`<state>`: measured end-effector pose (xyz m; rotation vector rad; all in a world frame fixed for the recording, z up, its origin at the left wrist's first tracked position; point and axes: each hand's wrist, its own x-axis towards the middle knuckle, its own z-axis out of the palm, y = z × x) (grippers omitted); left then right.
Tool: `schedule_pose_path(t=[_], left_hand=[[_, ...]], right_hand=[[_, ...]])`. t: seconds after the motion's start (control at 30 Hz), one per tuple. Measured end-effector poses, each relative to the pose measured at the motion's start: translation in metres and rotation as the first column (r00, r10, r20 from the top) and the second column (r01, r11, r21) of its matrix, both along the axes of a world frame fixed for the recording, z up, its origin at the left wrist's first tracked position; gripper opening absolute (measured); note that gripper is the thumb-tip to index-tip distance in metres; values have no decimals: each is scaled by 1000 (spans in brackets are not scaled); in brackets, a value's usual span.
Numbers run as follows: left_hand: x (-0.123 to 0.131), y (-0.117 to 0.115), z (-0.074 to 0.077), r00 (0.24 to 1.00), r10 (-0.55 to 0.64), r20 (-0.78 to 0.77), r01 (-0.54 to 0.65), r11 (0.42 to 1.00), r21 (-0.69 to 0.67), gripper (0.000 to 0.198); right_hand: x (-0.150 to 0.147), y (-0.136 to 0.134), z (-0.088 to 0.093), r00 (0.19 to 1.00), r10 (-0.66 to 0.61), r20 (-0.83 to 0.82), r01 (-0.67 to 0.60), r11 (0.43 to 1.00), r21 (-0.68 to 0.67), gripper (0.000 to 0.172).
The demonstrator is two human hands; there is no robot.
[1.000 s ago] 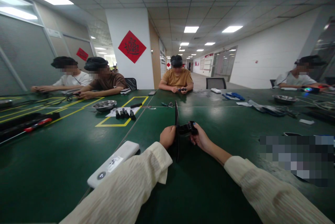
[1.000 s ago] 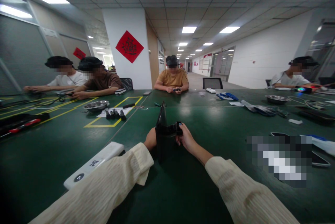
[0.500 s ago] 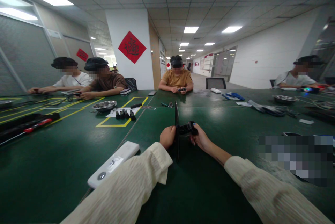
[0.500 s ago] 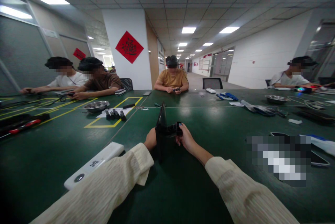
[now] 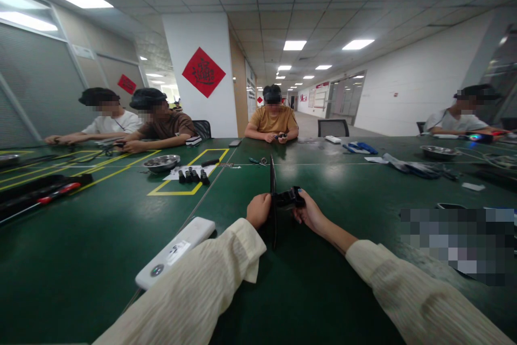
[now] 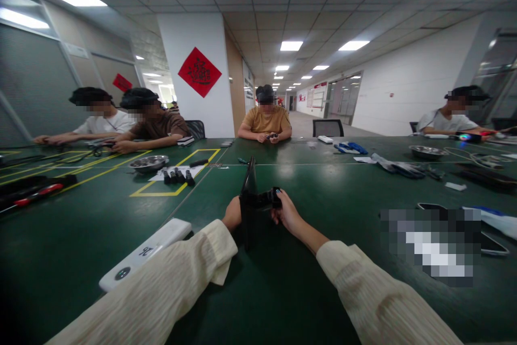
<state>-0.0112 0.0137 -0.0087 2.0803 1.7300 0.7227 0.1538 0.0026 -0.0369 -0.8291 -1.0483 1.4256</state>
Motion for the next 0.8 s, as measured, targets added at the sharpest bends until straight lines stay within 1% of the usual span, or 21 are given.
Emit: schedule_pose_path(t=[0.17, 0.3, 0.53, 0.8], left_hand=[[1, -1, 1, 1000, 4, 8, -4, 1000, -16, 33], [1, -1, 0, 1000, -3, 2, 3, 1000, -17, 33], [0, 1, -4, 999, -34, 7, 34, 999, 14, 31], [1, 2, -5, 999, -38, 35, 37, 999, 32, 29]], right_hand=[[0, 2, -1, 1000, -19, 1, 19, 999, -29, 26], [0, 2, 0, 1000, -9, 1, 10, 1000, -24, 24], [-1, 0, 1, 1000, -10, 4, 10, 1000, -26, 24], [0, 1, 1, 1000, 0, -7, 0, 999, -34, 24]])
